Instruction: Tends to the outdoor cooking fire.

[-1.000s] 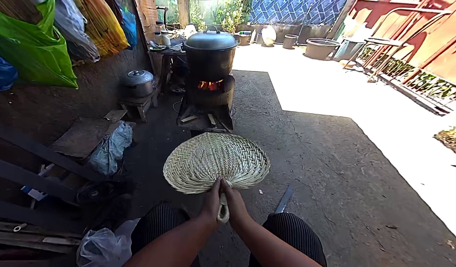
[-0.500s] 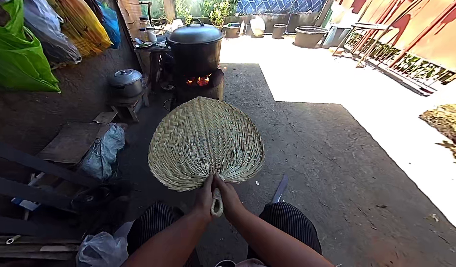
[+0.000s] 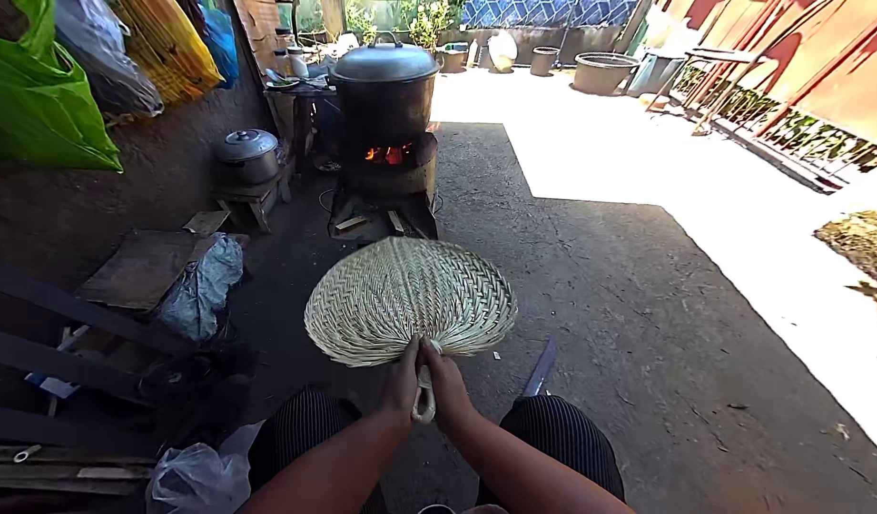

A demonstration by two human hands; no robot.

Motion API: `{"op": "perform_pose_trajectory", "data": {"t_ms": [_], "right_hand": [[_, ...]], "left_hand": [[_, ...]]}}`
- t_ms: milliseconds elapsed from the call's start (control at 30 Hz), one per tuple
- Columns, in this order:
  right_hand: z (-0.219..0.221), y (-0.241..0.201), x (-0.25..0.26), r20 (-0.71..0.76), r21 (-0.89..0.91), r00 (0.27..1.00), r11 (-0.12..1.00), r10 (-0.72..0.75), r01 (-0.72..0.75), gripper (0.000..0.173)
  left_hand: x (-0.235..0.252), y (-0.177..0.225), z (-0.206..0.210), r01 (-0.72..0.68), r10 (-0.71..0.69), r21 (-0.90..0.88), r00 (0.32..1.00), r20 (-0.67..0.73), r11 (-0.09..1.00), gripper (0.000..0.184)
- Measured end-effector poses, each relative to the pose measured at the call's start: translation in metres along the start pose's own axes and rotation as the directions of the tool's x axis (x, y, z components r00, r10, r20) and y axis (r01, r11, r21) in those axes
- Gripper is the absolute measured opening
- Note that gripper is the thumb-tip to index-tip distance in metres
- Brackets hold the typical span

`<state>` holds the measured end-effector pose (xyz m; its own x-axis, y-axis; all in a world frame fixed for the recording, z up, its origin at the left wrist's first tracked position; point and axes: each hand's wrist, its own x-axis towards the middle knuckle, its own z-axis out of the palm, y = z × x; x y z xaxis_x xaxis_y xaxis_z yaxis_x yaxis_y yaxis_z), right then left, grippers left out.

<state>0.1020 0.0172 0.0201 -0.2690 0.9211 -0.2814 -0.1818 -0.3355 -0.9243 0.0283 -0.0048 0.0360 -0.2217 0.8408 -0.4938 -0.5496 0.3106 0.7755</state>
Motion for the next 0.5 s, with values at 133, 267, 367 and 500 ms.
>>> {"op": "perform_pose_trajectory", "data": {"t_ms": [133, 267, 367, 500], "right_hand": [[-0.0024, 0.0031, 0.0018, 0.009, -0.003, 0.999, 0.999, 0.052, -0.052, 0.048], [-0.0012, 0.0009, -0.0028, -0.008, -0.021, 0.999, 0.999, 0.043, -0.043, 0.048], [-0.0034, -0.0036, -0.0040, 0.066, 0.000, 0.992, 0.995, -0.104, 0.104, 0.044], [-0.0041, 0.0019, 0.0029, 0.015, -0.027, 0.996, 0.996, 0.084, -0.083, 0.048]], "left_hand": [[0.0039, -0.0004, -0.0015, 0.055, -0.054, -0.091, 0.998, 0.013, 0.994, 0.043], [0.0004, -0.0038, -0.0001, 0.019, -0.019, -0.015, 0.999, -0.026, 1.000, 0.047], [-0.0035, -0.0029, -0.0003, -0.136, 0.136, 0.001, 0.990, 0.039, 0.991, 0.047], [0.0006, -0.0017, 0.0020, 0.026, -0.029, -0.064, 0.999, -0.034, 0.998, 0.043]]}}
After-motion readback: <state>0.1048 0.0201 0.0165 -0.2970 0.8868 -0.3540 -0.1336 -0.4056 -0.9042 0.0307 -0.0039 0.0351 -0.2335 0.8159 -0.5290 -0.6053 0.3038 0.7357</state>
